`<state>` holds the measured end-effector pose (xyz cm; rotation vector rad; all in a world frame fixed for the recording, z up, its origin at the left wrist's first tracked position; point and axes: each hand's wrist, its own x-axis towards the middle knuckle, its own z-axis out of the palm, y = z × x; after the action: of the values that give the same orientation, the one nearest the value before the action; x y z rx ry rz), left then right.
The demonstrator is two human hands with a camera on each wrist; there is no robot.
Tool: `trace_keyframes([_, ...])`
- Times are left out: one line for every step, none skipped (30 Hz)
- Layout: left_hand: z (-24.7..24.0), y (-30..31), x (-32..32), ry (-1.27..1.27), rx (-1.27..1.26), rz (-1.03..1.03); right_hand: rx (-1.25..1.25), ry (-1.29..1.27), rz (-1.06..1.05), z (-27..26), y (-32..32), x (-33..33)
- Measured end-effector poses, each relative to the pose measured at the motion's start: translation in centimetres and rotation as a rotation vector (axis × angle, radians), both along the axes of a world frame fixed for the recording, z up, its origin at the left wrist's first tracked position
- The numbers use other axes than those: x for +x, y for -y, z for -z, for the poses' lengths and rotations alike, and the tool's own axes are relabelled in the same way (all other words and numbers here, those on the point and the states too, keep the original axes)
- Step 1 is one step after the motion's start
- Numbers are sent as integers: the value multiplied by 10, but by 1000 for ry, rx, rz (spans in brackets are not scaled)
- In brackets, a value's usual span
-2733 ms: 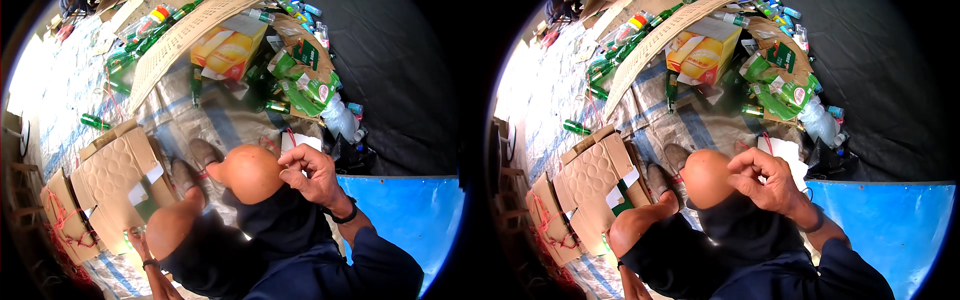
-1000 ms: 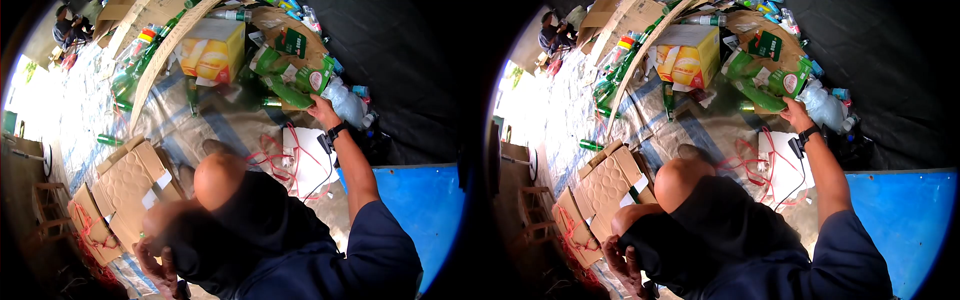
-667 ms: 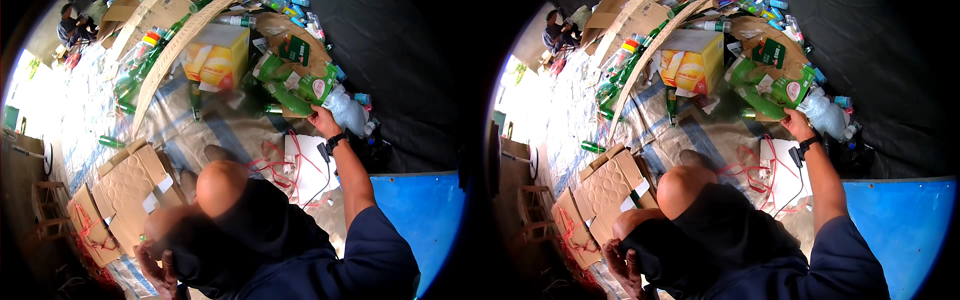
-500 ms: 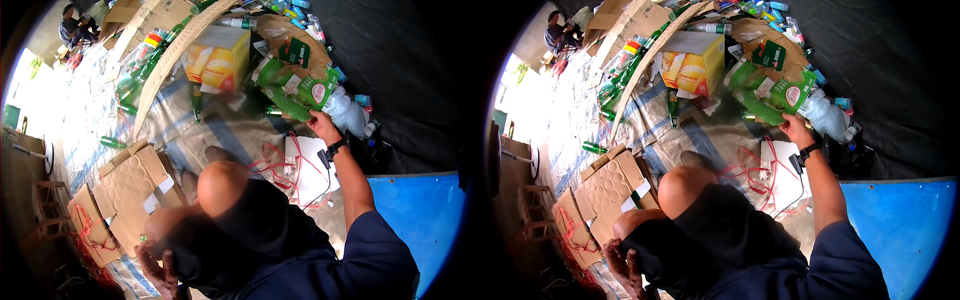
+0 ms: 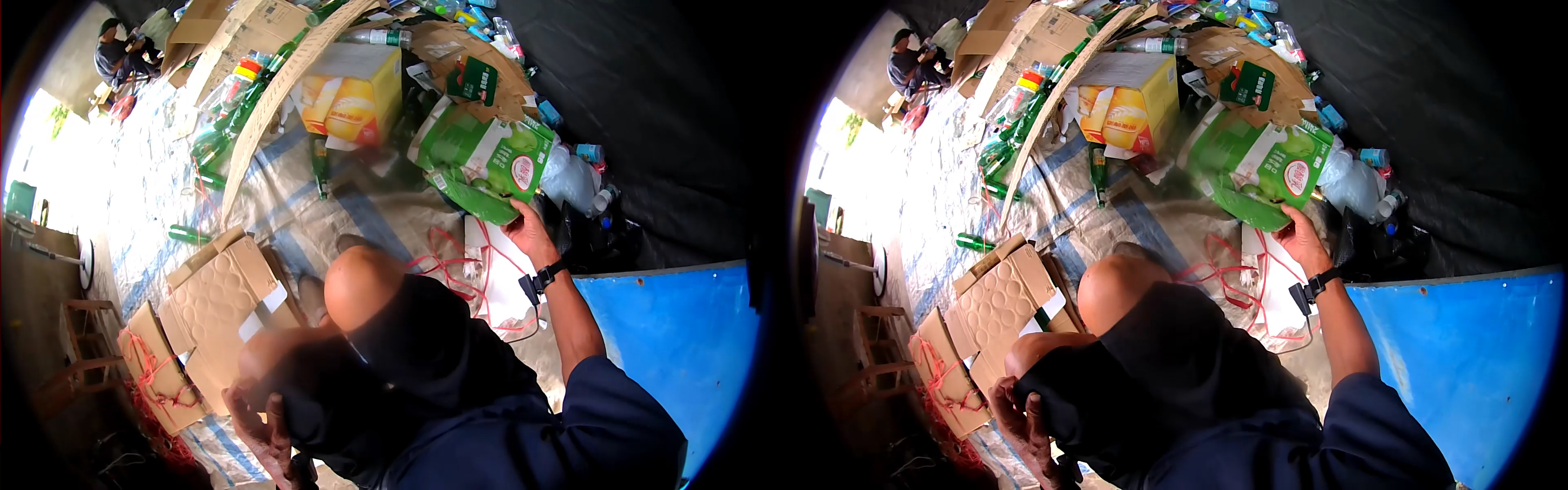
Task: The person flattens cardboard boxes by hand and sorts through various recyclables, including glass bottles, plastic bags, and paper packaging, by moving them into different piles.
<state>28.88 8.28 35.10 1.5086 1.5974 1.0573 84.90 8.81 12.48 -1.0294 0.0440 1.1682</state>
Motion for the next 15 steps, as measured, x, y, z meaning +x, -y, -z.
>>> trace_keyframes([-2, 0, 3, 25, -14, 6, -30, -5, 11, -5, 2, -4])
trace_keyframes([-6, 0, 8, 23, -14, 8, -60, -10, 22, -11, 4, -7])
trace_keyframes([-11, 1, 15, 55, -27, -7, -61, -11, 24, -15, 8, -10])
trace_keyframes([-15, 1, 19, 87, -40, -25, -60, -6, 2, -19, 10, -12])
trace_keyframes([-15, 1, 20, 85, -42, -26, -60, -2, -21, -23, 13, -15])
trace_keyframes([-16, 2, 19, 77, -48, -26, -62, -5, -24, -28, 15, -20])
trace_keyframes([-16, 2, 18, 69, -57, -27, -54, -23, 2, -35, 17, -25])
trace_keyframes([-14, 2, 16, 68, -58, -29, -45, -41, 28, -40, 20, -28])
trace_keyframes([-11, 1, 12, 68, -69, -14, -46, -41, 26, -47, 23, -33])
trace_keyframes([-10, 2, 9, 68, -81, 1, -17, -51, 22, -55, 26, -39])
trace_keyframes([-11, 2, 10, 66, -82, 0, 12, -61, 18, -63, 29, -45])
trace_keyframes([-14, 2, 14, 87, -89, -2, 11, -63, 15, -72, 31, -51])
trace_keyframes([-16, 3, 15, 107, -98, -4, 5, -65, 18, -80, 34, -57])
trace_keyframes([-17, 2, 14, 104, -101, -8, -4, -66, 20, -89, 35, -62])
trace_keyframes([-16, 1, 12, 104, -107, 3, -5, -66, 18, -97, 37, -68])
